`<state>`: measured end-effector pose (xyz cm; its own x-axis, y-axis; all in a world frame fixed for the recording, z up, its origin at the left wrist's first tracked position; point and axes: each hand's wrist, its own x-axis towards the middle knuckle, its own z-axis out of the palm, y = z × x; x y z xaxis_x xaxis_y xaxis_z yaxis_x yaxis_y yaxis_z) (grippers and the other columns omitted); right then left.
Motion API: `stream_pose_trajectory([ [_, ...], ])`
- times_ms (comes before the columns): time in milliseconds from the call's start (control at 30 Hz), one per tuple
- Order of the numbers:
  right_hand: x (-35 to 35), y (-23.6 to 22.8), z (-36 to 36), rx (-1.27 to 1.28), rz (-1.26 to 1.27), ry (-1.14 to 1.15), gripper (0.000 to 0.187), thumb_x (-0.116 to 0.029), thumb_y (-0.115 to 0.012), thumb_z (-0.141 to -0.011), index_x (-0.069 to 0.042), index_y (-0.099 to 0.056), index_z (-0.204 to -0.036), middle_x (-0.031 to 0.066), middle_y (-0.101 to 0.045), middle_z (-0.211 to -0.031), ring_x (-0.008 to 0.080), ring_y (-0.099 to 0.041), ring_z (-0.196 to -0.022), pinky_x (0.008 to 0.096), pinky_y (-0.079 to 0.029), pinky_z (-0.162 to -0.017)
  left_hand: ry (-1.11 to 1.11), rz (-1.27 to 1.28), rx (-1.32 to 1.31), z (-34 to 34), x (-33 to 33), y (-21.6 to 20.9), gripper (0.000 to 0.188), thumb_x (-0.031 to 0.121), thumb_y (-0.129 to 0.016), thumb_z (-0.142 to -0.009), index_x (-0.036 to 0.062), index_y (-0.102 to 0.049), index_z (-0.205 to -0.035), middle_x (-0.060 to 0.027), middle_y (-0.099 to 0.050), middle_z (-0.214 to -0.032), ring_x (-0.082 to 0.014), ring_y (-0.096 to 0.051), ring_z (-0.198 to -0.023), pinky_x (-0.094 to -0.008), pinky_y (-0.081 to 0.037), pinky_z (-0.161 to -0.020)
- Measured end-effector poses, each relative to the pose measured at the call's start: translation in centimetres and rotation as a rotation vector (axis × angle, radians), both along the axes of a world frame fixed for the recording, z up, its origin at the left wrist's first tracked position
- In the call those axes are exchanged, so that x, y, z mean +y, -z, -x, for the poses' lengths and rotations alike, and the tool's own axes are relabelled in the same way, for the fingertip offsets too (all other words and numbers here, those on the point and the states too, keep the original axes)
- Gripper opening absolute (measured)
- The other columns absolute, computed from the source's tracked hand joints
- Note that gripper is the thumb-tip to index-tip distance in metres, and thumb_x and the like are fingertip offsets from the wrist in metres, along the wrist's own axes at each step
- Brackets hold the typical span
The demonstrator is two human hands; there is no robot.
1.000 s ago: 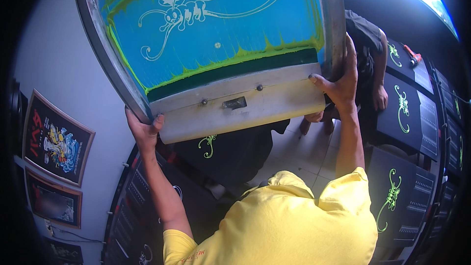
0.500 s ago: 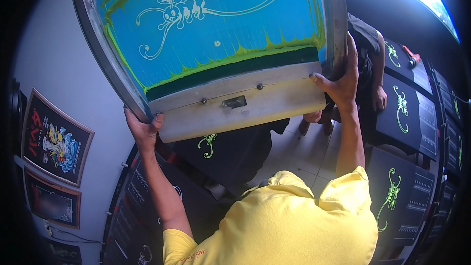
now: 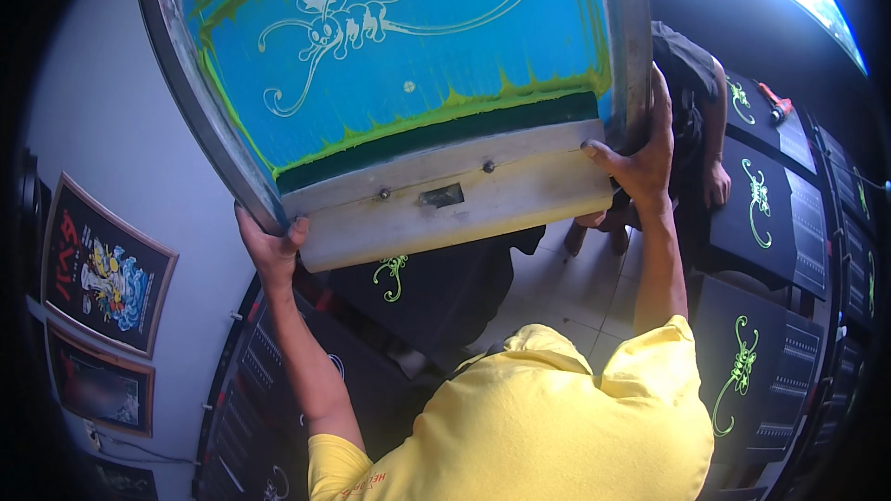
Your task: The person performs screen printing by lowering a screen frame onto black garments, spreading lime green ink with a squeegee, and then lifting the frame to advance to the next garment.
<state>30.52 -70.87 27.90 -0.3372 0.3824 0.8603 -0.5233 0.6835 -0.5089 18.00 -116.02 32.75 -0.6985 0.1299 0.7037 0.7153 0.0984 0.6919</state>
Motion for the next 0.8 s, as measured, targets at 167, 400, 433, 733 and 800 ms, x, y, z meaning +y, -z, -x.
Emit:
stream_pose_trajectory([
  [167,0.0,0.0,0.0,-0.003,-0.015,0.014,0.117,-0.028,-0.092,-0.060,0.001,-0.025,-0.152,0.0178,-0.048,-0.142,0.0284,-0.048,-0.129,0.0403,-0.035,-0.112,-0.028,0.022,0.035,-0.1,0.3,0.1,0.099,0.034,-0.088,-0.067,-0.0024,-0.034,-0.141,-0.0120,-0.048,-0.128,-0.0238,-0.047,-0.119,-0.0363,-0.039,-0.102],
  [400,0.2,0.6,0.2,-0.004,0.004,0.015,0.119,-0.030,-0.092,-0.060,0.002,-0.025,-0.152,0.0185,-0.048,-0.142,0.0288,-0.047,-0.131,0.0404,-0.035,-0.112,-0.015,0.025,0.054,0.5,0.0,0.7,0.103,0.034,-0.090,-0.065,-0.0022,-0.032,-0.142,-0.0116,-0.047,-0.130,-0.0232,-0.046,-0.120,-0.0370,-0.038,-0.104],
  [433,0.3,0.6,0.3,-0.003,0.002,0.011,0.119,-0.030,-0.092,-0.060,0.002,-0.025,-0.152,0.0186,-0.048,-0.142,0.0287,-0.047,-0.131,0.0404,-0.035,-0.112,-0.010,0.027,0.071,0.6,0.0,0.7,0.101,0.036,-0.089,-0.067,-0.0024,-0.033,-0.141,-0.0118,-0.048,-0.128,-0.0233,-0.047,-0.119,-0.0364,-0.039,-0.103],
  [733,0.5,0.2,0.3,0.027,0.037,-0.087,0.116,-0.026,-0.092,-0.060,0.001,-0.026,-0.152,0.0179,-0.047,-0.143,0.0272,-0.046,-0.131,0.0390,-0.035,-0.112,-0.016,0.026,0.023,0.7,0.4,1.0,0.098,0.035,-0.090,-0.066,-0.0018,-0.035,-0.139,-0.0108,-0.050,-0.125,-0.0225,-0.049,-0.116,-0.0361,-0.040,-0.100],
  [800,-0.1,0.3,0.6,0.025,0.039,-0.089,0.116,-0.026,-0.093,-0.060,0.000,-0.026,-0.152,0.0175,-0.047,-0.143,0.0270,-0.046,-0.131,0.0386,-0.035,-0.111,-0.039,0.031,0.009,0.6,-0.1,1.1,0.103,0.034,-0.093,-0.061,-0.0024,-0.035,-0.139,-0.0117,-0.051,-0.125,-0.0236,-0.050,-0.116,-0.0381,-0.041,-0.101],
])
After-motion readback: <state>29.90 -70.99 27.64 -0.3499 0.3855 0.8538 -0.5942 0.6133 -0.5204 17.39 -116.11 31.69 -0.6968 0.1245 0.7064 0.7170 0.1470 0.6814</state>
